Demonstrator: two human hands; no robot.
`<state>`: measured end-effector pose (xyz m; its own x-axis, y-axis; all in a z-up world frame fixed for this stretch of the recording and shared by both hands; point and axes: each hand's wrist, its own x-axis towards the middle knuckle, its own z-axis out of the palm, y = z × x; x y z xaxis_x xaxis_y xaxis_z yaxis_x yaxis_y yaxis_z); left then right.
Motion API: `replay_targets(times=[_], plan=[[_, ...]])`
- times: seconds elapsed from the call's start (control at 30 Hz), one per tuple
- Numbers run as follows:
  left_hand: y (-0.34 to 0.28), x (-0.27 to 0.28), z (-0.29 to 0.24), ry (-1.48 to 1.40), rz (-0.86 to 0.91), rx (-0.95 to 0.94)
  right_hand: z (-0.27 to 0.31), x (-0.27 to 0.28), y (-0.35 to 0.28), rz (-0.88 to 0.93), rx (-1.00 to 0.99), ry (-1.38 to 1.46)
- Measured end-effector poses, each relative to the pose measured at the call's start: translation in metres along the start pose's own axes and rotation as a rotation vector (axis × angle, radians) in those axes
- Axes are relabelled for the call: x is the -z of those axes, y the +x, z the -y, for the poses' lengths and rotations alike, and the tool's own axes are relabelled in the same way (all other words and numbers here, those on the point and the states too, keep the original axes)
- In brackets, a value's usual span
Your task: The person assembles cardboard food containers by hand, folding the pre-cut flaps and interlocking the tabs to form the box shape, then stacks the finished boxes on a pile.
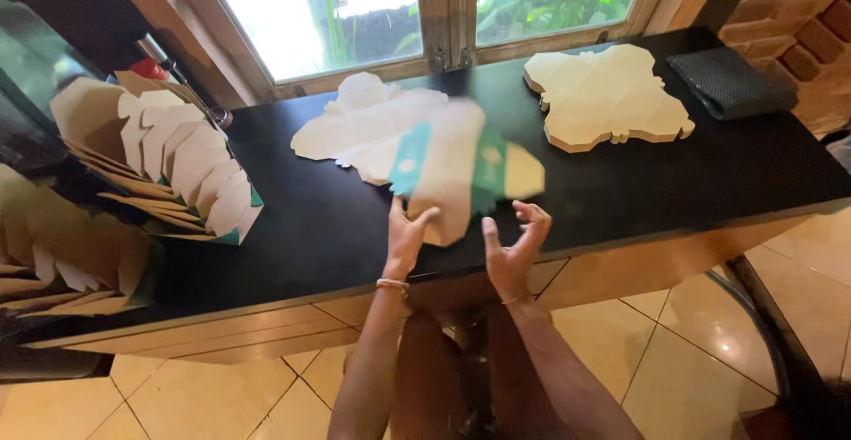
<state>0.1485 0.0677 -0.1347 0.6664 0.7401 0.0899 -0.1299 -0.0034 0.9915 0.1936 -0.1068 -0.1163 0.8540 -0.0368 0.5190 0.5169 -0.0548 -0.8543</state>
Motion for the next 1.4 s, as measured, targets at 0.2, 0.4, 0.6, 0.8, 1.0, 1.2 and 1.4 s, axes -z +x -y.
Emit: replay_targets(times=[0.2, 0.4, 0.6, 0.8, 1.0, 1.2, 1.4], plan=[[0.002, 0.010, 0.016, 0.091, 0.379, 0.145, -0.013, 0.007, 0.038, 0.394, 0.259, -0.129], [-0.012, 0.016, -0.040, -0.157, 0.522, 0.269, -0.015, -0.010, 0.068, 0.686, 0.407, -0.160], [0.002, 0.022, 0.005, -0.107, 0.545, 0.236, -0.017, -0.022, 0.070, 0.790, 0.422, -0.132], [-0.002, 0.026, 0.001, -0.093, 0.604, 0.150, -0.034, -0.028, 0.070, 0.849, 0.418, -0.137], [-0.002, 0.028, 0.009, -0.063, 0.608, 0.004, -0.030, -0.032, 0.070, 0.936, 0.346, -0.040], [-0.015, 0.026, -0.026, -0.019, 0.563, -0.058, -0.022, -0.032, 0.068, 0.930, 0.298, 0.025], [-0.023, 0.024, -0.031, -0.029, 0.420, -0.079, -0.014, -0.032, 0.065, 0.900, 0.310, 0.090]])
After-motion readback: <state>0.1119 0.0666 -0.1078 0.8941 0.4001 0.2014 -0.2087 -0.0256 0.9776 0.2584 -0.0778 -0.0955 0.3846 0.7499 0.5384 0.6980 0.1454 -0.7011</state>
